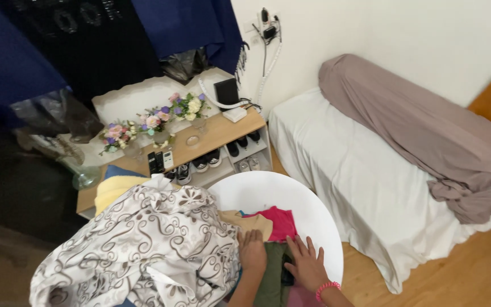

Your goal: The person folds a large brown sheet on a white surface, smoothing it out with their hands. They then move to a white laundry basket and sort through various items, including a white towel, a patterned cloth, and other garments, folding them and placing them back into the basket.

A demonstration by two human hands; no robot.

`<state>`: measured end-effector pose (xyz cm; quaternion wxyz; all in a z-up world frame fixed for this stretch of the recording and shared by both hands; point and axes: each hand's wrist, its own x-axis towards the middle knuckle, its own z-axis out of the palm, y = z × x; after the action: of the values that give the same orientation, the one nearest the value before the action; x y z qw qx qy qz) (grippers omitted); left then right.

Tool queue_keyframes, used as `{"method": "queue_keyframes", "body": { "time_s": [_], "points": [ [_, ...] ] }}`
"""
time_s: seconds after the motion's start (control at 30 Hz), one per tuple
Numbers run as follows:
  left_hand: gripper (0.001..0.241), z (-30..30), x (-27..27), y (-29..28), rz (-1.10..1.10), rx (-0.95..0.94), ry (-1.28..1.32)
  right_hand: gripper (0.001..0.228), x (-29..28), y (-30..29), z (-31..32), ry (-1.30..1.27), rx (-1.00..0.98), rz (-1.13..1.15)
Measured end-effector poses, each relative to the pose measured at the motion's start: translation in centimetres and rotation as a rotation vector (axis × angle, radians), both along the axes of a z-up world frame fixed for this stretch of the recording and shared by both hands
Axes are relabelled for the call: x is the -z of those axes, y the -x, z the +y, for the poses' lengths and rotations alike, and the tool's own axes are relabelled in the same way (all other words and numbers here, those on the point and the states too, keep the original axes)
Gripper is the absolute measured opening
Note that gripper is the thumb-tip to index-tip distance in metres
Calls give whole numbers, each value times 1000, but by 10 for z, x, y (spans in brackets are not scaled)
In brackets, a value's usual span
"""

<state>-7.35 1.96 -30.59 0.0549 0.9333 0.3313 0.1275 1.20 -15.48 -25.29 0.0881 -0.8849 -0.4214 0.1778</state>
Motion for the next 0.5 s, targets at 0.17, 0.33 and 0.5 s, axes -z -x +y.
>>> {"method": "queue_keyframes", "body": {
  "time_s": [0.17,0.33,0.5],
  "points": [
    [41,-10,-64,22,-269,96,-11,105,-8,9,28,-79,-68,44],
    [51,3,-187,78,-447,100,-34,137,-51,54,71,-180,-235,85],
    [118,25,-268,151,-130,-117,90,115,-45,96,119,-319,-373,11]
  ]
}}
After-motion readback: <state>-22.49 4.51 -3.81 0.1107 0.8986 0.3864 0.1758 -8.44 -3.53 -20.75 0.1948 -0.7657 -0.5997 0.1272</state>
